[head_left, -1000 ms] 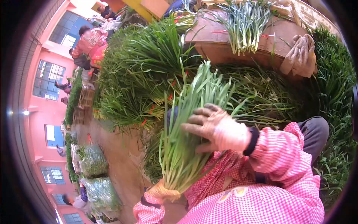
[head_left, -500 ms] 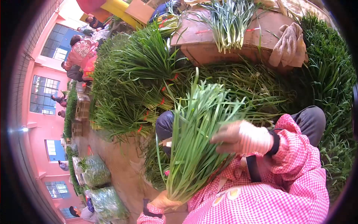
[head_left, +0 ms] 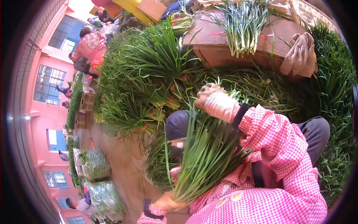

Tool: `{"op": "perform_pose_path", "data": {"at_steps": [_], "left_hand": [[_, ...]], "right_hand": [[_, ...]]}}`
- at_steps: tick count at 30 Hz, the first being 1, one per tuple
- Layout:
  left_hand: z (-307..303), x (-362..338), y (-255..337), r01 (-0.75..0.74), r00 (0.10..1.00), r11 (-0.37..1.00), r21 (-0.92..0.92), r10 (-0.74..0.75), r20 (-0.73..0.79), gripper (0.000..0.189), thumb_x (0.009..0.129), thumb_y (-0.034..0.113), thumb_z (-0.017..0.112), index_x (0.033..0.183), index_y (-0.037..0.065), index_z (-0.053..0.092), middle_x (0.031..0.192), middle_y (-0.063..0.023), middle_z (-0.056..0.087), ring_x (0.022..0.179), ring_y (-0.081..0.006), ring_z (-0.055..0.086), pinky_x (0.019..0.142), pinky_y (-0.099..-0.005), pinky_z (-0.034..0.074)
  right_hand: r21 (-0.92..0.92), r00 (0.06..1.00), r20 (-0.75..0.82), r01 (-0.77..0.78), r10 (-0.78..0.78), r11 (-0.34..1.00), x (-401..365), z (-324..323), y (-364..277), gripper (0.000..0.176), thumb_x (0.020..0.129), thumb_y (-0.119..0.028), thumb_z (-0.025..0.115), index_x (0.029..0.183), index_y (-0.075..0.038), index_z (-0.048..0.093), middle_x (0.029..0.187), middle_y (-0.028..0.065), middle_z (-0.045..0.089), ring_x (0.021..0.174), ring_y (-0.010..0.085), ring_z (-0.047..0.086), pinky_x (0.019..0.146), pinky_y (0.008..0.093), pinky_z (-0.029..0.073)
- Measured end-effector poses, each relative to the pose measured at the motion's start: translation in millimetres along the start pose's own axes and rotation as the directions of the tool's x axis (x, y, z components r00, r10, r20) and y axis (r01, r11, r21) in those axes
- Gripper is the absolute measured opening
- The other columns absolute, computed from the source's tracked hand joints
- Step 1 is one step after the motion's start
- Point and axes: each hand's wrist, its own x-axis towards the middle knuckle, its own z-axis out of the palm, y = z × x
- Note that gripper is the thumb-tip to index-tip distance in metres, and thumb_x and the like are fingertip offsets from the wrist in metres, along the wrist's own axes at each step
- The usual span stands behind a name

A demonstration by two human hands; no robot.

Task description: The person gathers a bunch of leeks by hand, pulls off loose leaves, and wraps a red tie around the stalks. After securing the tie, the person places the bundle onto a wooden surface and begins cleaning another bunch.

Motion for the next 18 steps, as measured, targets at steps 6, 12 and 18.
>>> {"op": "perform_pose_path", "data": {"at_steps": [6, 12, 18], "left_hand": [[6.1, 2.0, 10.8, 0.009, 1.000, 0.999, -0.033, -0.009, 0.023, 0.059, 0.073, -0.001, 0.073, 0.127, 0.004, 0.050, 0.118, -0.0085, 0.060, 0.085, -0.0104, 0.060, 0.060, -0.0219, 0.046], [-8.6, 11.1, -19.0, -0.074, 0.996, 0.957, 0.279, 0.084, -0.023, 0.059, 0.072, -0.001, 0.074, 0.126, 0.002, 0.050, 0.119, -0.0088, 0.059, 0.091, -0.0129, 0.061, 0.069, -0.0228, 0.049], [22.5, 10.0, 10.7, -0.172, 0.983, 0.984, 0.050, 0.175, -0.062, 0.054, 0.074, 0.002, 0.073, 0.123, 0.000, 0.051, 0.117, -0.0091, 0.061, 0.100, -0.0156, 0.060, 0.088, -0.0274, 0.047]], "right_hand": [[-0.103, 0.979, 0.054, -0.190, 0.196, 0.976, -6.2, 15.0, 7.7, 0.005, 0.068, -0.018, 0.063, 0.072, -0.018, 0.066, 0.076, 0.0020, 0.063, 0.080, 0.0220, 0.061, 0.071, 0.0365, 0.046], [0.511, 0.681, -0.299, -0.477, 0.668, 0.715, -31.4, 25.2, 59.8, 0.020, 0.072, -0.014, 0.068, 0.091, -0.009, 0.067, 0.090, 0.0108, 0.065, 0.087, 0.0296, 0.061, 0.079, 0.0371, 0.048], [0.527, 0.986, -0.155, 0.142, -0.069, 0.838, -79.8, -34.9, -22.2, 0.074, 0.067, -0.025, 0.076, 0.131, -0.012, 0.042, 0.121, 0.0166, 0.054, 0.102, 0.0345, 0.057, 0.086, 0.0446, 0.047]]}}
